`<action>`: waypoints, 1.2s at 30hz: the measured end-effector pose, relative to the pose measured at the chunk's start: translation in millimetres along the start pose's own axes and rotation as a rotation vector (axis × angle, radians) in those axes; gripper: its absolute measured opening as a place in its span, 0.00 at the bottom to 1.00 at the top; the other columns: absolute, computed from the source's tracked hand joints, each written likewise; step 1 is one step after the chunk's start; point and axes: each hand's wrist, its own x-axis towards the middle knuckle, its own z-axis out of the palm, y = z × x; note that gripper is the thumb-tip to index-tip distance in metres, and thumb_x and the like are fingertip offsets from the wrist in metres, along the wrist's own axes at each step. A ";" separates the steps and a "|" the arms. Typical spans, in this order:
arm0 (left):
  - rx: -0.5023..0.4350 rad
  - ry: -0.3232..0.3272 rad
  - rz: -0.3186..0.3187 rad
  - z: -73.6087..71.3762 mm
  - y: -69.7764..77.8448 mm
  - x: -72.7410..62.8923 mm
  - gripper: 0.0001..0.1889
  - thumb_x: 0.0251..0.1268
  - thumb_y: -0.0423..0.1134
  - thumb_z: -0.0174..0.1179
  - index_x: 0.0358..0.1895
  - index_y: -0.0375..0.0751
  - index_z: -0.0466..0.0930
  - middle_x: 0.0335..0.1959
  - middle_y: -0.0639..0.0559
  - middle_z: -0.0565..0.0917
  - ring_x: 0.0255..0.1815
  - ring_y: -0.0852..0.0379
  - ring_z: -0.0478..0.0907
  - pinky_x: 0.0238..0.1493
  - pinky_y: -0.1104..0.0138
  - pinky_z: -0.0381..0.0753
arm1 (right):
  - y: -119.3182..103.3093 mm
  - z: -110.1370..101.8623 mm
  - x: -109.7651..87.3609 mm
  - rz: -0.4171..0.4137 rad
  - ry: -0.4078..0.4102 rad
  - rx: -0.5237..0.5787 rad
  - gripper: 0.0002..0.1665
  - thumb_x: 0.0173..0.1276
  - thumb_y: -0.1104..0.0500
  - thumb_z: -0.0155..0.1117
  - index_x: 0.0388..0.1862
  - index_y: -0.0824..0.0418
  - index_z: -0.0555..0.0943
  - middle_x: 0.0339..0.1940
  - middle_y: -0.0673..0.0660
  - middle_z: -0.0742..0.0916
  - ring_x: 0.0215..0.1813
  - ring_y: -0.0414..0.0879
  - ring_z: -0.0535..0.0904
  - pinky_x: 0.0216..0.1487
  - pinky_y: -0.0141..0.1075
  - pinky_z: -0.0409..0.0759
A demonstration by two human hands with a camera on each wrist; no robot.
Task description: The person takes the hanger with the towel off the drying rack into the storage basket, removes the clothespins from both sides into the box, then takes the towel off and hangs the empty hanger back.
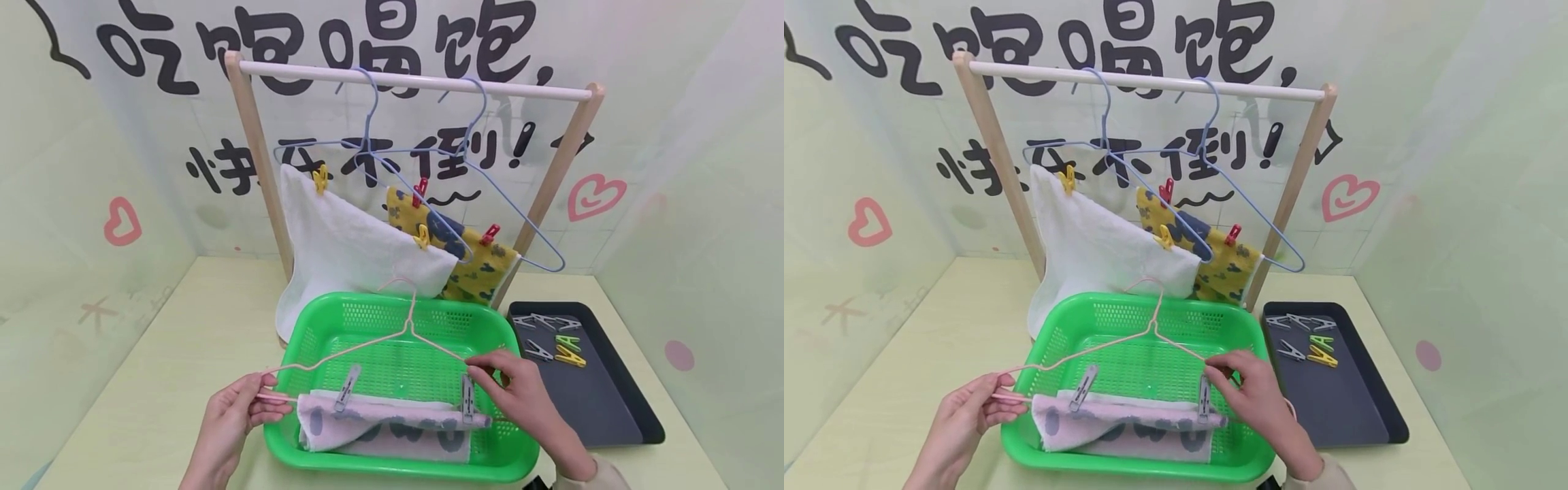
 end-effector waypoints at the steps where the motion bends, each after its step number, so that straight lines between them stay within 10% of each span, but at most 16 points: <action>1: -0.006 0.002 0.000 0.0 -0.4 -0.1 0.17 0.76 0.40 0.43 0.37 0.34 0.80 0.26 0.44 0.86 0.25 0.55 0.84 0.26 0.68 0.85 | -0.7 -0.3 0.5 0.025 -0.024 0.002 0.09 0.59 0.67 0.67 0.37 0.55 0.85 0.29 0.44 0.84 0.22 0.33 0.67 0.18 0.25 0.67; 8: -0.022 0.016 -0.003 -0.7 -2.1 -0.1 0.17 0.76 0.38 0.42 0.37 0.36 0.81 0.25 0.44 0.85 0.25 0.54 0.84 0.26 0.68 0.85 | -6.8 -7.2 7.4 0.209 -0.241 0.081 0.08 0.66 0.58 0.62 0.39 0.60 0.85 0.31 0.49 0.86 0.23 0.34 0.72 0.21 0.29 0.73; 15: -0.025 0.009 0.004 -1.7 -2.3 -0.1 0.17 0.76 0.38 0.42 0.36 0.36 0.81 0.25 0.45 0.86 0.25 0.55 0.84 0.26 0.68 0.85 | -7.8 -8.5 9.4 0.285 -0.272 0.151 0.07 0.66 0.58 0.62 0.37 0.60 0.84 0.29 0.48 0.85 0.22 0.35 0.70 0.20 0.30 0.72; 36: -0.039 0.029 0.008 -1.3 -4.1 -0.7 0.17 0.76 0.38 0.43 0.35 0.36 0.81 0.25 0.44 0.85 0.24 0.55 0.84 0.25 0.68 0.85 | 0.5 -11.9 8.4 0.295 0.024 0.282 0.03 0.63 0.70 0.62 0.35 0.70 0.82 0.24 0.49 0.83 0.22 0.36 0.73 0.20 0.28 0.74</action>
